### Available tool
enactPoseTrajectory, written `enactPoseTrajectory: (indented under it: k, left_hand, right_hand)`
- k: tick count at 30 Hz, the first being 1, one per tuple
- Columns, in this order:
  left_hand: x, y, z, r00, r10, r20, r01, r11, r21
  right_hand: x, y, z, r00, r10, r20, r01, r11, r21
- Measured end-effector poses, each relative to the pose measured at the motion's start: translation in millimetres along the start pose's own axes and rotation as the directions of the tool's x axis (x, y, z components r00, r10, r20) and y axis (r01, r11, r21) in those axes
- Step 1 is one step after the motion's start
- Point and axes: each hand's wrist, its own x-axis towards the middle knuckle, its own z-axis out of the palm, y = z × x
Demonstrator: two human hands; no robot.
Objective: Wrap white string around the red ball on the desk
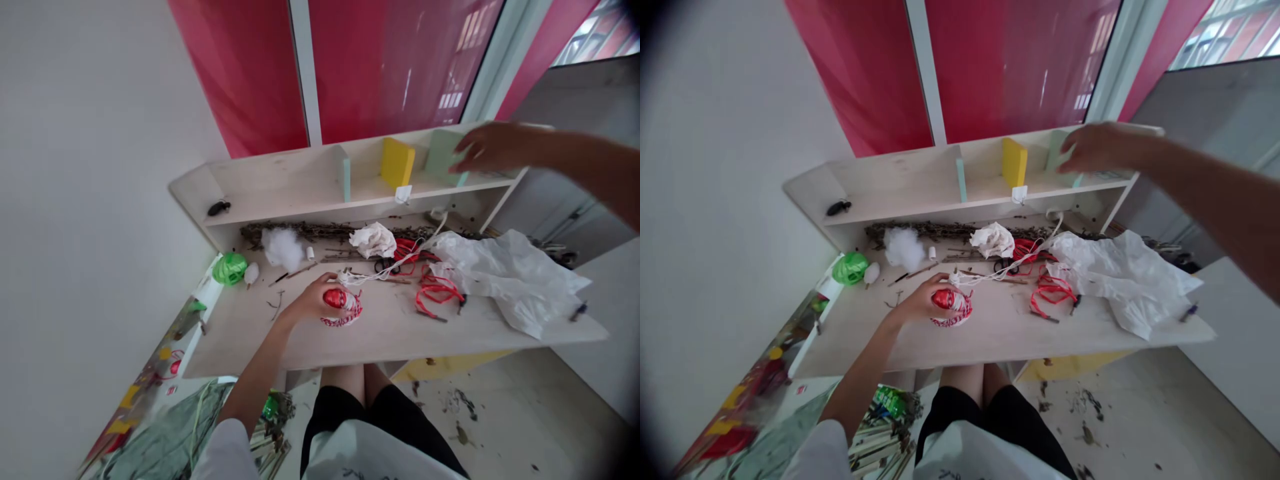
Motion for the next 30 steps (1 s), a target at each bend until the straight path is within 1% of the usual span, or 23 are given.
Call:
enactPoseTrajectory:
  k: [4,7,9,12,15,17,18,20,22,23,24,26,28,30]
  left_hand:
    - [1.2,4.7,6.7,0.999,0.052,0.006,-0.052,0.999,0.012]
    - [0.7,10.6,8.0,0.995,0.094,0.019,-0.094,0.996,0.012]
    - [-0.6,14.2,7.5,0.995,0.100,0.026,-0.100,0.995,0.016]
    - [-2.7,16.9,6.8,0.996,0.076,0.036,-0.077,0.997,0.026]
    - [-3.3,17.5,7.2,0.998,0.053,0.047,-0.054,0.998,0.012]
    - [-2.7,17.8,8.1,0.998,0.049,0.050,-0.049,0.999,-0.002]
    - [-2.2,18.1,8.6,0.997,0.046,0.054,-0.046,0.999,-0.004]
    - [-1.7,18.1,9.7,0.997,0.030,0.070,-0.030,1.000,-0.001]
    - [-1.9,16.8,10.7,0.996,0.011,0.089,-0.011,1.000,0.005]
    - [-2.4,15.4,11.0,0.995,0.004,0.095,-0.005,1.000,0.009]
    - [-3.1,13.5,11.3,0.995,-0.001,0.101,0.000,1.000,0.015]
    - [-4.7,8.6,11.5,0.994,-0.019,0.108,0.015,0.999,0.030]
    - [-6.5,2.9,11.7,0.992,-0.048,0.113,0.043,0.998,0.043]
    - [-7.8,-2.5,12.1,0.992,-0.071,0.106,0.066,0.997,0.047]
  right_hand:
    - [-13.6,-12.5,64.5,0.991,0.017,0.136,-0.027,0.997,0.069]
    - [-21.4,-26.2,110.0,0.964,0.014,0.266,-0.052,0.989,0.139]
    - [-22.3,-32.2,130.0,0.941,-0.002,0.339,-0.069,0.978,0.196]
    - [-17.9,-33.4,145.2,0.926,-0.020,0.377,-0.088,0.959,0.268]
    - [-12.1,-28.9,151.6,0.931,-0.056,0.362,-0.045,0.963,0.265]
    - [-10.4,-26.4,153.8,0.940,-0.069,0.335,0.003,0.981,0.193]
    - [-10.5,-25.9,154.1,0.951,-0.065,0.303,0.031,0.993,0.117]
    - [-12.2,-26.8,152.5,0.979,-0.058,0.194,0.082,0.990,-0.118]
    - [-14.9,-29.1,146.9,0.995,-0.071,0.076,0.093,0.934,-0.346]
    - [-16.4,-30.1,142.5,0.997,-0.067,0.025,0.071,0.908,-0.412]
    - [-17.6,-30.5,137.2,0.999,-0.048,-0.018,0.035,0.898,-0.438]
    - [-19.3,-29.0,124.0,0.990,0.027,-0.137,-0.082,0.906,-0.414]
    - [-19.5,-23.6,109.1,0.955,0.061,-0.291,-0.167,0.920,-0.355]
    - [-18.3,-15.3,95.5,0.914,0.068,-0.401,-0.175,0.956,-0.235]
